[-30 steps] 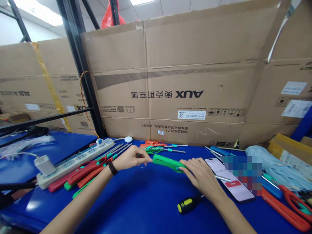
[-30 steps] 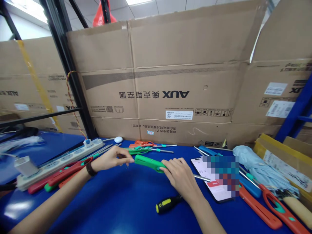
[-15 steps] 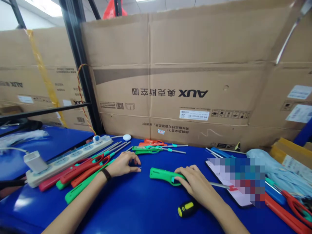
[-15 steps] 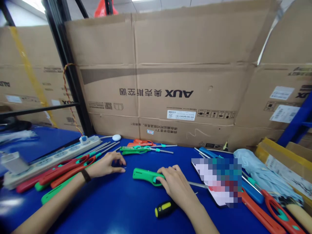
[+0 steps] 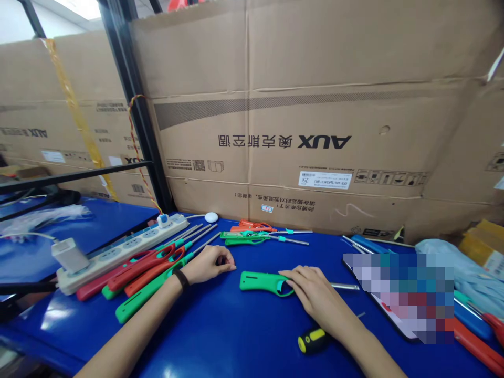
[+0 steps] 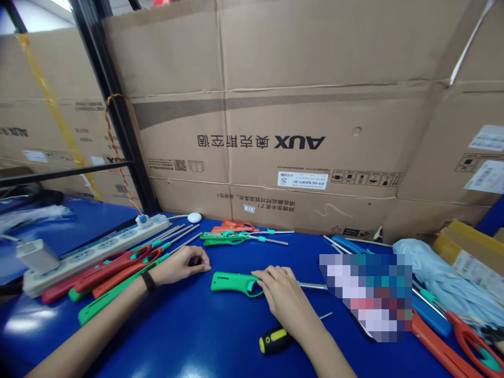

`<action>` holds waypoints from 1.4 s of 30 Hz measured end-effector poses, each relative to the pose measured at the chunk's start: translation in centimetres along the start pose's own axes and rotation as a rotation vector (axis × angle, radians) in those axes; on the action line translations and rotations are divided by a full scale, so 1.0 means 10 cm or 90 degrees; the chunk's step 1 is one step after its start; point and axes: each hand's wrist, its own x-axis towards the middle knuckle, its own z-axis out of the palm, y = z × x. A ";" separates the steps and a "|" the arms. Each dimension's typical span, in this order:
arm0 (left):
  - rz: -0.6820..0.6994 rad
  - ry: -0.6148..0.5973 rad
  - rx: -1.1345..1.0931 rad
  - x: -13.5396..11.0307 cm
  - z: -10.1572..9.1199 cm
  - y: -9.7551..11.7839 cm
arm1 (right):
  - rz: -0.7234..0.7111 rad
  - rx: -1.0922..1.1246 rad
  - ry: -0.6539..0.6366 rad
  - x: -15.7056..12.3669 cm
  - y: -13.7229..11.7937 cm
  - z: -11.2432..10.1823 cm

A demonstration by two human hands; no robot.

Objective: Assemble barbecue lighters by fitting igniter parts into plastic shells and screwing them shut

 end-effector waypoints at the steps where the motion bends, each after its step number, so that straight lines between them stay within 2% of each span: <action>1: 0.011 0.005 0.006 0.00 0.00 0.01 | -0.005 -0.002 0.002 0.00 0.01 0.01; 6: 0.045 0.041 0.035 -0.02 0.01 0.07 | -0.009 0.000 0.002 0.01 0.07 0.03; 14: 0.109 0.070 0.027 -0.04 -0.01 0.22 | 0.010 0.004 -0.057 -0.04 0.10 0.03; 19: 0.180 0.011 0.036 -0.11 -0.06 0.41 | -0.011 0.006 -0.004 -0.09 0.14 0.07; 24: 0.214 -0.006 0.088 -0.17 -0.10 0.50 | -0.046 0.009 0.064 -0.08 0.07 -0.02; 31: 0.250 -0.002 0.150 -0.17 -0.06 0.55 | -0.054 0.019 0.076 -0.10 0.07 -0.12; 36: 0.264 -0.003 0.176 -0.17 -0.04 0.57 | -0.044 0.035 0.051 -0.11 0.08 -0.17; 42: 0.266 -0.016 0.164 -0.20 -0.08 0.61 | 0.004 0.086 -0.064 -0.21 0.05 -0.31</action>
